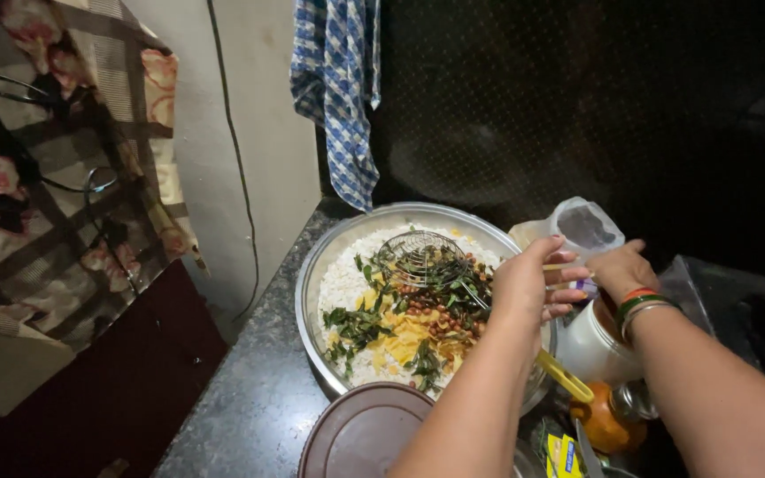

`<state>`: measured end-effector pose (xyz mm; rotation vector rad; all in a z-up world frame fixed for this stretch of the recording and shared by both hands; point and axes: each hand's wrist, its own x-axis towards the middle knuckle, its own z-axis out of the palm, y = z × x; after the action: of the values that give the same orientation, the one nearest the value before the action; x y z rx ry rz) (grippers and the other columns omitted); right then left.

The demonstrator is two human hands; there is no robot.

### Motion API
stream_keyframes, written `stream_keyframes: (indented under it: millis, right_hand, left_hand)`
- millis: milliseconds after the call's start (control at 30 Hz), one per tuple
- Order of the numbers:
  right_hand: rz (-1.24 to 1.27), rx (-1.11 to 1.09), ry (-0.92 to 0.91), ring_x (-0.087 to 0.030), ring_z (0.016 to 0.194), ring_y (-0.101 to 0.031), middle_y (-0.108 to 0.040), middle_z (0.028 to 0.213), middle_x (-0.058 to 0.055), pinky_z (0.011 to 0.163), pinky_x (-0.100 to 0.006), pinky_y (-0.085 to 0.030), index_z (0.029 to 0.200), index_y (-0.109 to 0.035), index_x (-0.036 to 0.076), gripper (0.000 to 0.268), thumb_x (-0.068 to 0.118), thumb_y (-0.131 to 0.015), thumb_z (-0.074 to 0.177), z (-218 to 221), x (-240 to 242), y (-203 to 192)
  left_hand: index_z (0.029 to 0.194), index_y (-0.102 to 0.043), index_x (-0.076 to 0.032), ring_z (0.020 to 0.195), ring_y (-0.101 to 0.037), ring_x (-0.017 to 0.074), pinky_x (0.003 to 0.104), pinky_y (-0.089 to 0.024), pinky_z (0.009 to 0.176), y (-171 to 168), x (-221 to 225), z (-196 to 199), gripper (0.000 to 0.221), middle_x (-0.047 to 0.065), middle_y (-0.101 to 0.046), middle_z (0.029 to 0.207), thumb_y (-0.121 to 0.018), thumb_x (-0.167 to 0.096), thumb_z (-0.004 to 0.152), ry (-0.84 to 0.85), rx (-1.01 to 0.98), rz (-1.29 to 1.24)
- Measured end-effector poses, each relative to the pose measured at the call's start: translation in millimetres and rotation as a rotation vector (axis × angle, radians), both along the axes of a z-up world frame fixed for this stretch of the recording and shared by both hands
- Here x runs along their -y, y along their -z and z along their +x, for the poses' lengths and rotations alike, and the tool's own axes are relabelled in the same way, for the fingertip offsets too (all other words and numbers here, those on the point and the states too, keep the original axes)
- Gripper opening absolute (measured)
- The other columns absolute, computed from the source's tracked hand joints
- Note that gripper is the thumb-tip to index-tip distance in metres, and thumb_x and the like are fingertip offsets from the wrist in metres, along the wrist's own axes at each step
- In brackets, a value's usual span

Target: The person fries green chilies in a pan, adds turmeric and salt to the oil, and pours the mixture over a bowl of puffed rice. They finish by adding snacks from a packet and mixing the ingredients together by hand.

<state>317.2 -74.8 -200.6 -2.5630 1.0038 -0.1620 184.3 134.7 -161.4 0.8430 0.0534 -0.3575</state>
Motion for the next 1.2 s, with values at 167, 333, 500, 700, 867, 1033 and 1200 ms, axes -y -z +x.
stream_keyframes:
  millis: [167,333,500,700,867,1033,1200]
  right_hand:
    - [0.121,-0.176,-0.232,-0.035,0.107,-0.071,-0.072,0.114,-0.02,0.084,-0.046,-0.055,0.114,-0.071,0.002,0.051,0.041,-0.078,0.081,25,47,45]
    - [0.155,-0.195,-0.275,-0.035,0.106,-0.071,-0.073,0.114,-0.02,0.082,-0.046,-0.054,0.115,-0.072,0.004,0.049,0.041,-0.075,0.083,25,59,64]
    - [0.195,-0.208,-0.328,-0.035,0.105,-0.072,-0.074,0.113,-0.02,0.081,-0.046,-0.053,0.116,-0.073,0.006,0.047,0.041,-0.071,0.085,16,53,60]
    - [0.233,-0.217,-0.396,-0.035,0.104,-0.072,-0.075,0.113,-0.02,0.079,-0.045,-0.052,0.117,-0.074,0.008,0.046,0.041,-0.068,0.086,27,61,63]
    - [0.262,-0.226,-0.468,-0.035,0.103,-0.073,-0.075,0.113,-0.02,0.077,-0.045,-0.051,0.118,-0.075,0.009,0.045,0.041,-0.064,0.088,58,66,78]
    - [0.288,-0.24,-0.506,-0.035,0.102,-0.073,-0.076,0.113,-0.02,0.076,-0.045,-0.05,0.118,-0.075,0.011,0.044,0.041,-0.062,0.089,32,46,56]
    - [-0.229,-0.193,-0.593,-0.033,0.114,-0.071,-0.075,0.126,-0.009,0.095,-0.046,-0.054,0.126,-0.075,0.028,0.048,0.053,-0.064,0.086,-13,21,17]
  left_hand:
    - [0.106,-0.068,-0.008,0.06,-0.067,0.0115,0.023,-0.048,0.053,-9,-4,-7,0.04,0.008,-0.077,0.089,-0.06,-0.045,0.093,0.0,0.015,0.02]
    - [0.105,-0.069,-0.007,0.061,-0.067,0.0118,0.023,-0.048,0.055,-15,-8,-13,0.041,0.008,-0.077,0.089,-0.06,-0.045,0.093,-0.028,0.025,0.014]
    - [0.105,-0.07,-0.007,0.059,-0.065,0.0097,0.023,-0.047,0.054,-22,-12,-19,0.041,0.007,-0.076,0.087,-0.058,-0.045,0.094,-0.039,0.013,0.007]
    - [0.105,-0.071,-0.007,0.058,-0.064,0.0092,0.022,-0.046,0.053,-18,-10,-17,0.042,0.007,-0.076,0.087,-0.058,-0.045,0.094,-0.039,0.013,-0.001]
    - [0.104,-0.07,-0.008,0.058,-0.064,0.0095,0.022,-0.046,0.052,-13,-8,-12,0.041,0.007,-0.076,0.087,-0.058,-0.045,0.094,-0.048,0.022,-0.021]
    - [0.103,-0.07,-0.008,0.057,-0.065,0.0099,0.022,-0.046,0.052,-13,-6,-12,0.04,0.008,-0.076,0.086,-0.059,-0.045,0.094,-0.046,0.026,-0.022]
    - [0.1,-0.069,-0.008,0.056,-0.064,0.0098,0.022,-0.045,0.051,-12,-4,-9,0.038,0.008,-0.076,0.085,-0.059,-0.045,0.093,-0.035,0.025,-0.039]
